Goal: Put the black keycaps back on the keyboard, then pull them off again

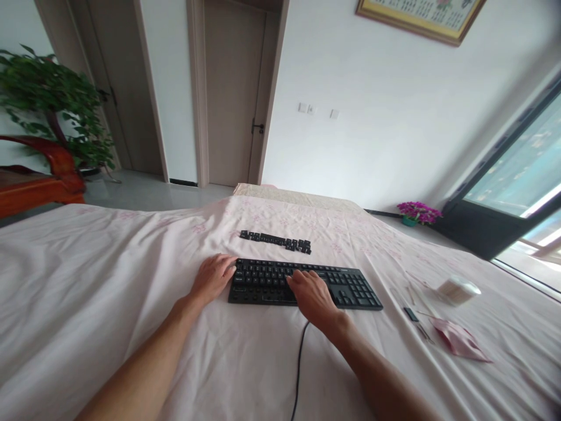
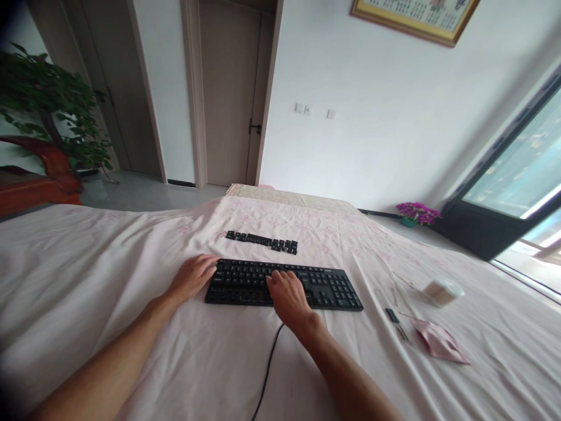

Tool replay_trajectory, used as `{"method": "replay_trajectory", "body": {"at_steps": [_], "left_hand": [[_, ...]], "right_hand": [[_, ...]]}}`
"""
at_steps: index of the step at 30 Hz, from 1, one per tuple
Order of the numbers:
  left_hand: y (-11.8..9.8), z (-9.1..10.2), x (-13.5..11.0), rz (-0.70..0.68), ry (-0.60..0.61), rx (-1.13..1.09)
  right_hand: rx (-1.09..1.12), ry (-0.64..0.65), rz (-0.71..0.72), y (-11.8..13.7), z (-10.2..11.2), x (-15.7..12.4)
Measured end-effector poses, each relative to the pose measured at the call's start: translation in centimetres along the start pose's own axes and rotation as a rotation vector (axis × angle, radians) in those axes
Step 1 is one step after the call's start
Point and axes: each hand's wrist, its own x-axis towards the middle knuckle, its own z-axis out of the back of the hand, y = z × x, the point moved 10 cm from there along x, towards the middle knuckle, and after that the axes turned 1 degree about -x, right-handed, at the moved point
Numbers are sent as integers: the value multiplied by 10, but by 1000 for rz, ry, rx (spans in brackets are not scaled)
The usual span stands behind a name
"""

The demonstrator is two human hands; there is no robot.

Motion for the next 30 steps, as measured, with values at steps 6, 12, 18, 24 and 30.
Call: {"method": "replay_trajectory", "body": {"at_steps": [6,12,18,24,30], "left_hand": [[1,-2,0,9,1,13],[1,-1,-1,6,-10,3],[3,-3,0,13,-5,-17],[3,-4,1,11,11,-10],[5,-4,1,18,8,-27]], "right_hand": [[-60,5,25,14,-6,-4],[71,-1,-1,0,-6,-4],[311,-79,-247,-75,-7,28],[117,-81,-362,-100,-23,78],[78,-60,-327,-95,-33,105]]}}
